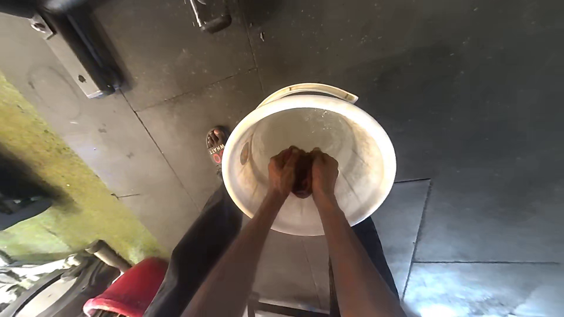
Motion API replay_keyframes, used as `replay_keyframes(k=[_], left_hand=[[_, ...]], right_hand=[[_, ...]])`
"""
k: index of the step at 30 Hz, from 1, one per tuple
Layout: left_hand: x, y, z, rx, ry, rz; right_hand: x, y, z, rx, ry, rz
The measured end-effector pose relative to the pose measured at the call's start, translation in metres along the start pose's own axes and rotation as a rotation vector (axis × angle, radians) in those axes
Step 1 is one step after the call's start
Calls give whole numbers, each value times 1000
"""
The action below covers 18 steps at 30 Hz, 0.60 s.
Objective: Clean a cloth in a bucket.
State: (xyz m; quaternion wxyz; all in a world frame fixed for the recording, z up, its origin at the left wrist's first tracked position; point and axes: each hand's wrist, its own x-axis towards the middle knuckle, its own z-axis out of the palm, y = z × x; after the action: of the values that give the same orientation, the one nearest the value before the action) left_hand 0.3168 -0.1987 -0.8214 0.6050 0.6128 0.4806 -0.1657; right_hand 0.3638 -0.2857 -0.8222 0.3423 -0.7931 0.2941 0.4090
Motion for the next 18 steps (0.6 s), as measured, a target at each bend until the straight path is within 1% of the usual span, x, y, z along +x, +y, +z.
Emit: replay_keyframes(k=[2,3,5,7,9,11,12,14,15,16,17,18], left_hand=[[18,5,-1,-48,-85,11],[29,8,1,-87,-104,-4],[54,13,7,-132,-168,-35],[81,16,14,-55,-207,-39],[104,23,20,173,-258,-10],[121,34,17,479,-394,45],[131,29,13,522,-448,61],[145,19,6,588,-497,89],[142,18,0,663,-499,124],[137,13,-5,660,-462,138],[129,7,-6,565,-380,116],[118,0,-4,410,-267,78]], right_hand=[[5,17,6,430,43,44],[4,19,6,623,10,109],[5,22,10,828,-39,203],[10,24,19,870,-27,272],[23,31,28,836,-12,296],[40,39,40,693,33,282],[47,41,44,590,49,272],[59,42,45,453,-17,241],[62,45,44,453,-86,208],[71,53,48,535,-132,188],[78,58,52,634,-141,183],[80,56,53,707,-124,222]])
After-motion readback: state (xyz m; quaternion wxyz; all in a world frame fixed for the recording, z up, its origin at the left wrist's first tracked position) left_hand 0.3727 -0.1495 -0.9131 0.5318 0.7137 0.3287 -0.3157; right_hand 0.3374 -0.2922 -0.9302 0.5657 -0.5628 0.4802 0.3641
